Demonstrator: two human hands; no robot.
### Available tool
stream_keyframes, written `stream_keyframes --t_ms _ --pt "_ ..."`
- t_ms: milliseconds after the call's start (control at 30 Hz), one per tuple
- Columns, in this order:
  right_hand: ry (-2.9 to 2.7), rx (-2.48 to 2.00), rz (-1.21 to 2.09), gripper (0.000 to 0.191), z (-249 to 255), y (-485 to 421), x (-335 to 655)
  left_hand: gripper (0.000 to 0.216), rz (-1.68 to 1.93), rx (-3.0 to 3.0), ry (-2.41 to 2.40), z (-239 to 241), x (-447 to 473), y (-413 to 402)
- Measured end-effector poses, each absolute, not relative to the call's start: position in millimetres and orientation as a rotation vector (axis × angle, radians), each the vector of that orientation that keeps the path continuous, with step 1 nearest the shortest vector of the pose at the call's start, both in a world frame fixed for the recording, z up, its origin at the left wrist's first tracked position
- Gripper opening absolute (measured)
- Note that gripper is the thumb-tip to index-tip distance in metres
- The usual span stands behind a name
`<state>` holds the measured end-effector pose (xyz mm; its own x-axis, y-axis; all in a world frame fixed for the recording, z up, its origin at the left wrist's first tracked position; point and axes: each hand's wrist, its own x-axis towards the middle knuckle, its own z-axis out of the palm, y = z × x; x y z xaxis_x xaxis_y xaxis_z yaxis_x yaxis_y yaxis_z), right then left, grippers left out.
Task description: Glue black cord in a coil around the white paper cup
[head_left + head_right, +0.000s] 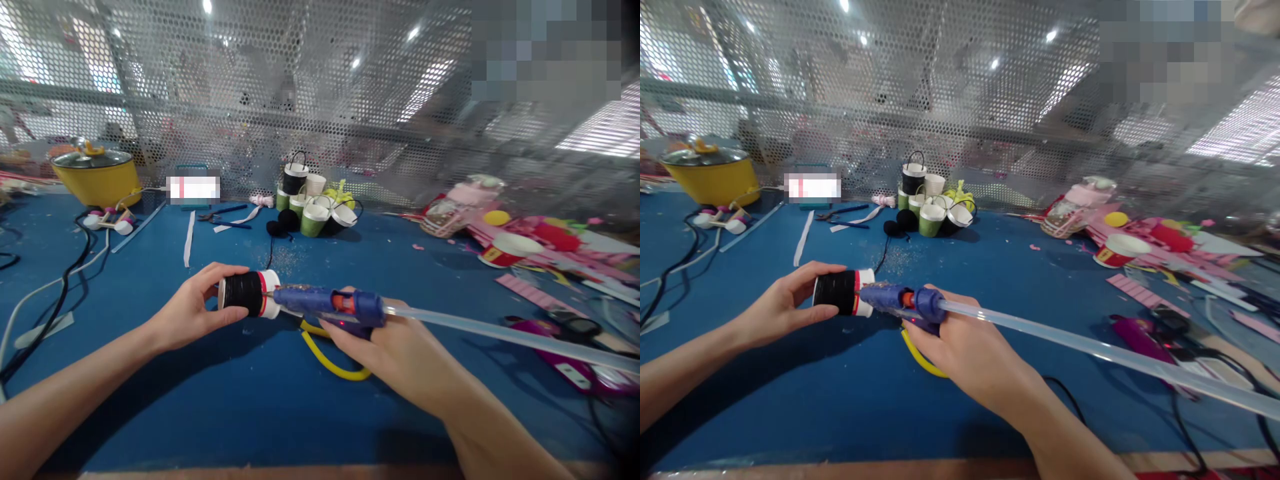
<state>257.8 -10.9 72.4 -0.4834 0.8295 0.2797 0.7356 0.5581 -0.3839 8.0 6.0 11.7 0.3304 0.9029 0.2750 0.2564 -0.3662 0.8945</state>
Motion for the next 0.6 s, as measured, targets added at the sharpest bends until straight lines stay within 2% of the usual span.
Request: stream_keyframes --t_ms 300,600 --pt "-2.352 -1.314 0.332 0.015 73.4 -13.4 258.0 0.045 1.057 1.829 1.044 13.0 7.7 4.6" --pt "-2.313 -1.380 0.281 0.014 70.0 -8.5 260.5 0.045 1.057 2.203 1.027 13.3 5.4 2.8"
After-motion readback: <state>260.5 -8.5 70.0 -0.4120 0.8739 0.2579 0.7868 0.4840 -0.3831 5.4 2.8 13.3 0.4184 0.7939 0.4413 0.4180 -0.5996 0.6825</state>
